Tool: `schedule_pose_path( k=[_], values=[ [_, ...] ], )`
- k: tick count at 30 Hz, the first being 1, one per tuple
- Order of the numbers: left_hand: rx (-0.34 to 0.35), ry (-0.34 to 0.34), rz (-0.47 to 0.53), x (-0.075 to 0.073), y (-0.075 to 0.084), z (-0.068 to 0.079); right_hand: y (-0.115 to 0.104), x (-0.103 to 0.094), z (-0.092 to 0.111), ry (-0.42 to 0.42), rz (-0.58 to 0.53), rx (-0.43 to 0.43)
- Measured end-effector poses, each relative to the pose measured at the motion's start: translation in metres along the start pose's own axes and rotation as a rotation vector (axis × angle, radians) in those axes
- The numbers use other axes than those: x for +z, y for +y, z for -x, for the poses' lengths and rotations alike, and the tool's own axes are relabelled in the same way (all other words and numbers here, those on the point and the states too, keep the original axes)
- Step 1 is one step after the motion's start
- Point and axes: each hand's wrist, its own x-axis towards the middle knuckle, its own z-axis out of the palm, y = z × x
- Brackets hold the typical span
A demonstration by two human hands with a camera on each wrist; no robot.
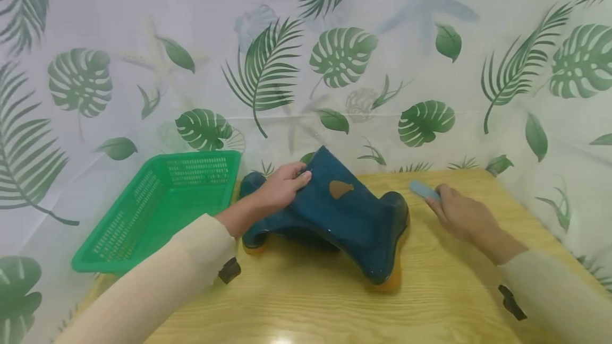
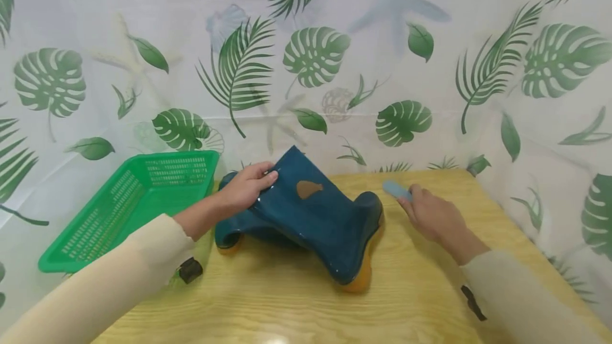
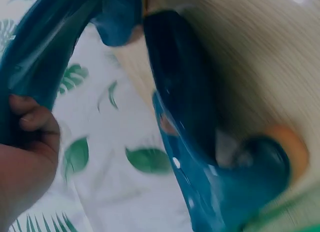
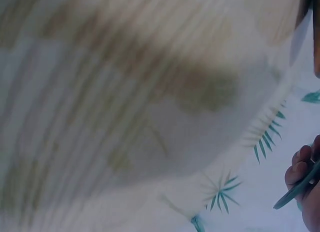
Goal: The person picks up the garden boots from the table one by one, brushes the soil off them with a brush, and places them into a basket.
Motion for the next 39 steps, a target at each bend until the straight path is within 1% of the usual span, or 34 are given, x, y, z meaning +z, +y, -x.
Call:
schedule_pose_path(
  k=[4,6,8,10,13,15,19,21,23,26,28,30,33,35,39],
  values=[
    [-0.075,0.029,-0.220,-0.013,-0.012,0.011,-0.006,0.005,0.002,0.037,-0.029,-0.034],
    [-0.120,0.048,-0.338,-0.017,-0.017,0.014,-0.010,0.008,0.004,0.057,-0.043,-0.067],
    [-0.164,0.073,-0.433,-0.018,-0.023,0.016,-0.015,0.011,0.005,0.080,-0.053,-0.106],
    [-0.201,0.094,-0.499,-0.019,-0.029,0.018,-0.019,0.015,0.007,0.098,-0.053,-0.141],
    [-0.217,0.118,-0.541,-0.018,-0.042,0.020,-0.025,0.020,0.008,0.167,-0.034,-0.209],
    [-0.222,0.117,-0.549,-0.016,-0.048,0.022,-0.029,0.022,0.009,0.245,-0.023,-0.289],
    [-0.231,0.110,-0.625,-0.010,-0.057,0.024,-0.035,0.027,0.006,0.395,0.025,-0.524],
    [-0.240,0.117,-0.693,-0.007,-0.059,0.026,-0.037,0.031,0.004,0.432,0.063,-0.615],
    [-0.246,0.131,-0.774,-0.004,-0.063,0.027,-0.038,0.035,0.002,0.434,0.083,-0.651],
    [-0.248,0.132,-0.878,-0.002,-0.068,0.030,-0.038,0.040,-0.002,0.415,0.095,-0.641],
    [-0.236,0.127,-0.921,0.000,-0.072,0.032,-0.038,0.043,-0.004,0.404,0.087,-0.634],
    [-0.218,0.127,-0.943,0.001,-0.075,0.034,-0.038,0.044,-0.006,0.403,0.079,-0.636],
    [-0.184,0.142,-0.936,0.000,-0.077,0.034,-0.038,0.044,-0.010,0.420,0.089,-0.622],
    [-0.161,0.141,-0.926,-0.001,-0.076,0.033,-0.038,0.043,-0.014,0.414,0.099,-0.582],
    [-0.139,0.092,-0.912,-0.002,-0.074,0.030,-0.043,0.039,-0.023,0.356,0.080,-0.451]
  ],
)
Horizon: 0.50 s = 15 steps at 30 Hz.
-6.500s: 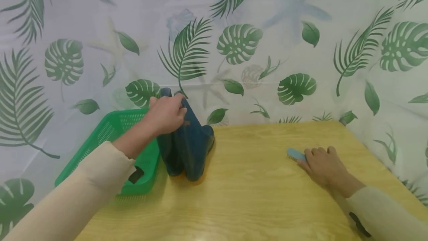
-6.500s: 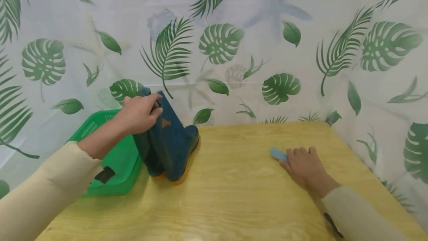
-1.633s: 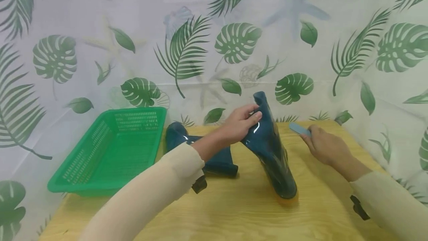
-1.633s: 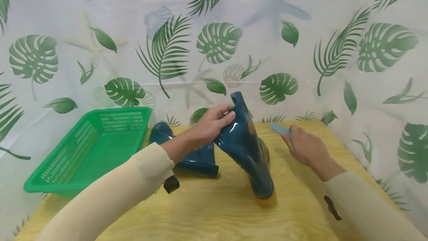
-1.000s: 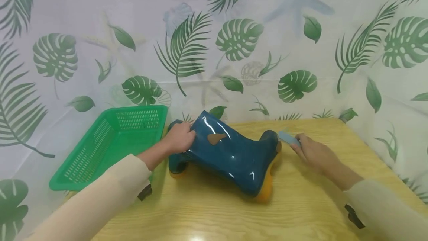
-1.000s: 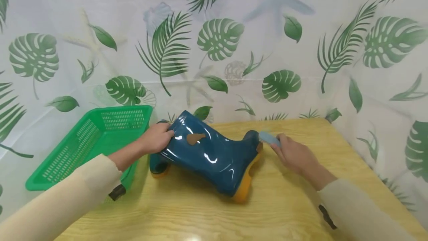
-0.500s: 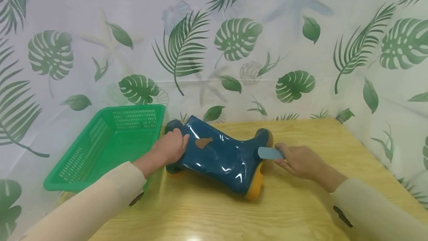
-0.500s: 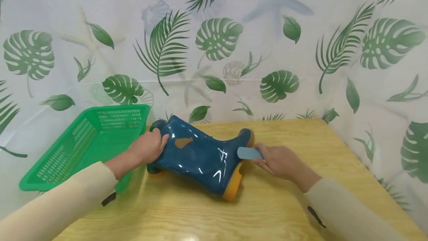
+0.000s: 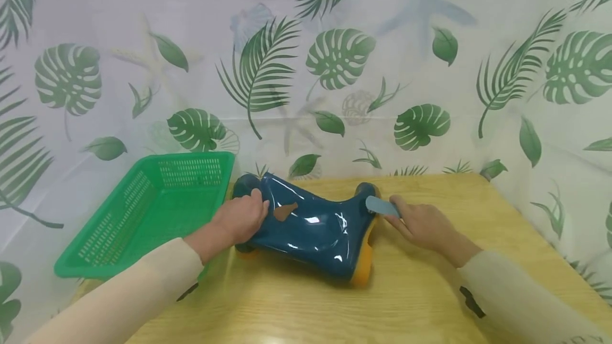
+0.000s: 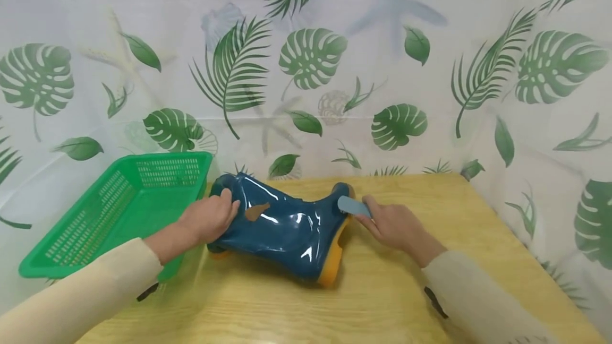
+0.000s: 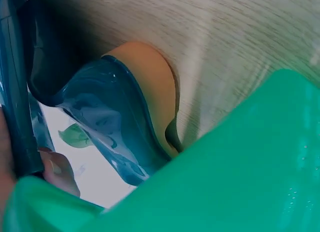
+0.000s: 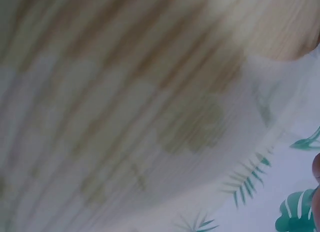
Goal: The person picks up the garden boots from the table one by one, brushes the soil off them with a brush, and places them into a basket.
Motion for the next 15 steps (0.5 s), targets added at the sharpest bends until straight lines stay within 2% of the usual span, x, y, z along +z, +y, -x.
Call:
schedule_pose_path(
  k=[5,11,13,15],
  values=[
    [-0.006,-0.078,-0.006,0.0007,0.0022,-0.0005,-0.0060,-0.0012,-0.0078,-0.054,-0.023,0.116],
    [0.015,-0.082,-0.016,0.0035,0.0026,-0.0005,-0.0076,0.0012,-0.0084,-0.103,-0.063,0.224],
    [0.024,-0.085,-0.016,0.0047,0.0025,-0.0006,-0.0076,0.0020,-0.0069,-0.105,-0.095,0.235],
    [0.032,-0.086,-0.013,0.0055,0.0023,-0.0008,-0.0067,0.0021,-0.0041,-0.088,-0.126,0.203]
  ],
)
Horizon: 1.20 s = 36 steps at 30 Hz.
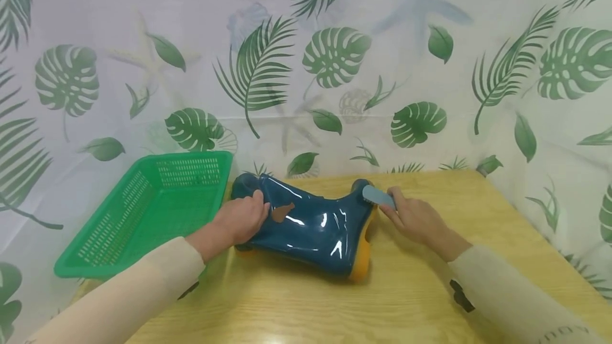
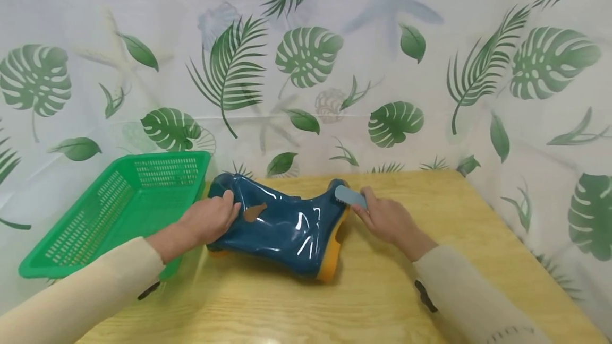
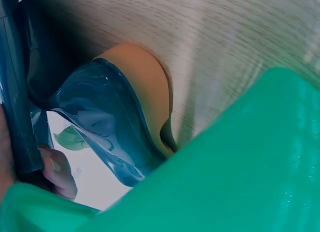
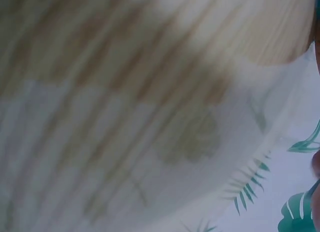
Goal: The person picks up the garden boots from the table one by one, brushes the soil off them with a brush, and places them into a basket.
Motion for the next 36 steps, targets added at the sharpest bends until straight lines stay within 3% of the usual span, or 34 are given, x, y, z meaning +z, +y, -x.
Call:
schedule_pose_path(
  k=[6,9,13,18,23,29,34,36],
  values=[
    [0.022,0.009,0.002,0.002,-0.002,-0.001,0.011,-0.002,0.000,0.021,0.039,-0.186],
    [0.036,0.007,0.001,0.002,-0.003,0.000,0.015,-0.001,-0.004,-0.029,0.044,-0.145],
    [0.066,0.015,-0.004,0.003,-0.003,0.000,0.014,0.001,-0.005,-0.054,-0.056,-0.077],
    [0.100,0.046,-0.008,0.002,-0.005,-0.001,0.015,0.002,-0.003,-0.037,-0.127,-0.130],
    [0.104,0.037,-0.011,0.001,-0.006,-0.001,0.016,0.000,-0.006,-0.033,-0.141,-0.070],
    [0.095,0.011,0.001,0.002,-0.007,-0.003,0.012,-0.001,-0.006,-0.054,-0.123,-0.168],
    [0.112,0.029,-0.025,0.002,-0.005,-0.003,0.008,-0.002,-0.008,-0.044,-0.145,-0.086],
    [0.121,0.033,-0.038,0.002,-0.005,-0.002,0.006,-0.002,-0.008,-0.039,-0.161,-0.091]
  ],
)
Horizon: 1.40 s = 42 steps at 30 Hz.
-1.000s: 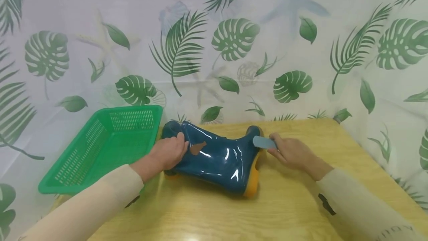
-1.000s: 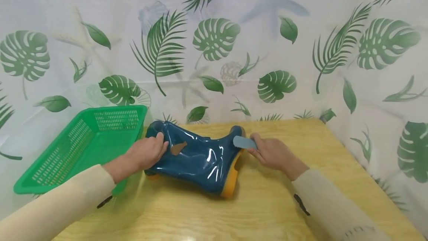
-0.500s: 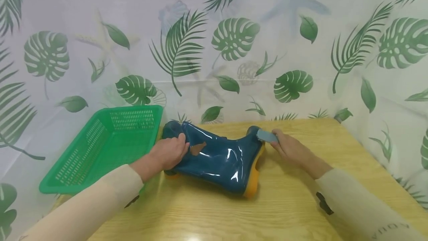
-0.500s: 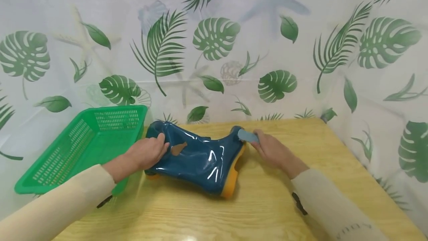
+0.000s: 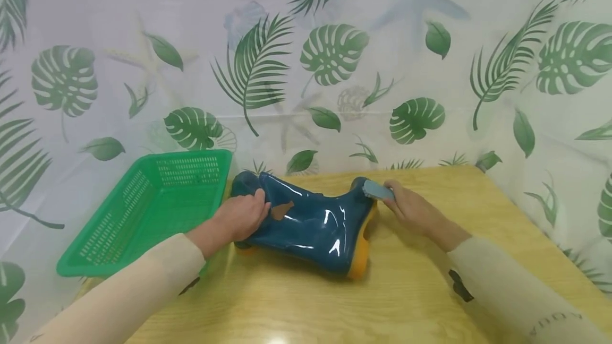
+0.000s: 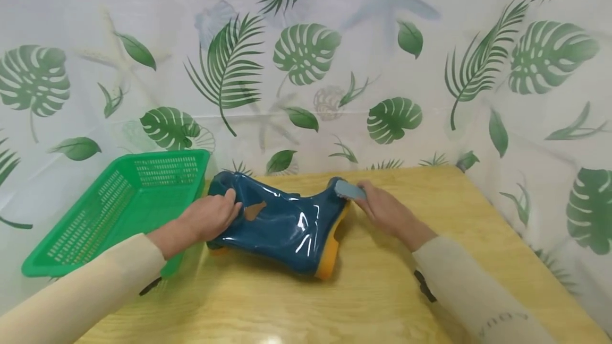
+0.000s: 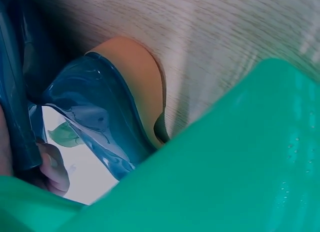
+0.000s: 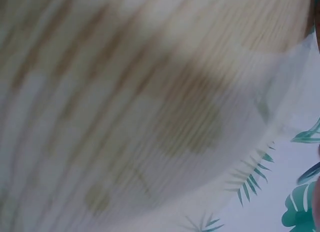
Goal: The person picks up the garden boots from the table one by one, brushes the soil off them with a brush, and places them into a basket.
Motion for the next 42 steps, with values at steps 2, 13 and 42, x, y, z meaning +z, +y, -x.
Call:
schedule_pose_path(
  k=[2,13,42],
  values=[
    [0.002,0.001,-0.008,0.000,-0.001,0.000,0.000,0.001,-0.003,0.002,0.009,-0.030],
    [0.045,0.018,-0.006,0.000,-0.001,-0.001,0.000,0.004,-0.006,-0.010,-0.001,0.037],
    [-0.017,0.077,-0.022,0.011,0.003,0.008,-0.016,-0.003,-0.014,-0.009,0.130,0.096]
  ],
)
